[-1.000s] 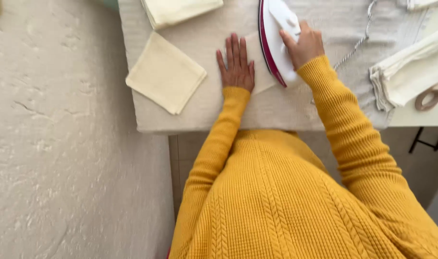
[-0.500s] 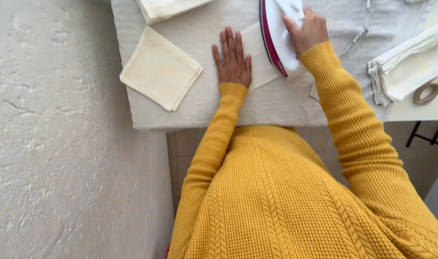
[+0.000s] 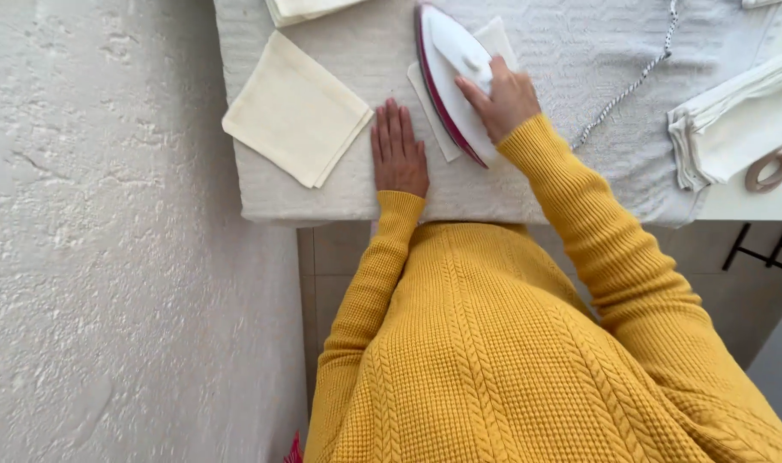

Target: Ironing small square pieces of white fabric on an ironing surface.

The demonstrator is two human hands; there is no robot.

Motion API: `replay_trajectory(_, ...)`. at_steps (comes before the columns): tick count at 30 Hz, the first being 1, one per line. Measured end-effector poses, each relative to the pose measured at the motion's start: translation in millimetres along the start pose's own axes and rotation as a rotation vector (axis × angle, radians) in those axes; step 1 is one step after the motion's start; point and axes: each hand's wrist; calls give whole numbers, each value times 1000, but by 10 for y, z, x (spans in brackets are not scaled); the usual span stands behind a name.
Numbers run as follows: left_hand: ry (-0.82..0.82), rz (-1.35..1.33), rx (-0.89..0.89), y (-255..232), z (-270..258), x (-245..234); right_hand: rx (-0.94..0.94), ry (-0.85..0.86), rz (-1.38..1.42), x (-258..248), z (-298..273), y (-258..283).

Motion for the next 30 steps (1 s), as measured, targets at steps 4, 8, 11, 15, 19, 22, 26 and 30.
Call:
replay_trajectory(4,171,90,-59,-76,-37,-68,222,160,152,-62,-85,182)
replay_trajectory(8,182,97,-80,-52,41,-18,-1,49,73,81,-240,-10)
replay_trajectory(11,196,89,-56,-122,25,-157,198,143,99,-108,-183,288)
replay_trajectory(15,269,173,-75,-92,71,-165,259,179,196,-84,-245,279)
replay_trajectory(19,225,96,-65,-118,-12,-117,276,177,158,-42,-325,273)
replay_trajectory(22,208,115,-72,-107,5,-108,167,62,107,63,-373,165)
replay_trajectory(26,124,57,-26,-88,3,-76,171,77,123,59,-299,194)
replay_trajectory(30,178,114,-45,-115,-20,-154,266,84,140,98,-415,177)
Point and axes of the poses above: each hand's wrist, its own z-axis towards the middle knuckle, its own x-axis out of the palm, y = z × x, and after that the axes turned 2 degrees about -z, right-handed
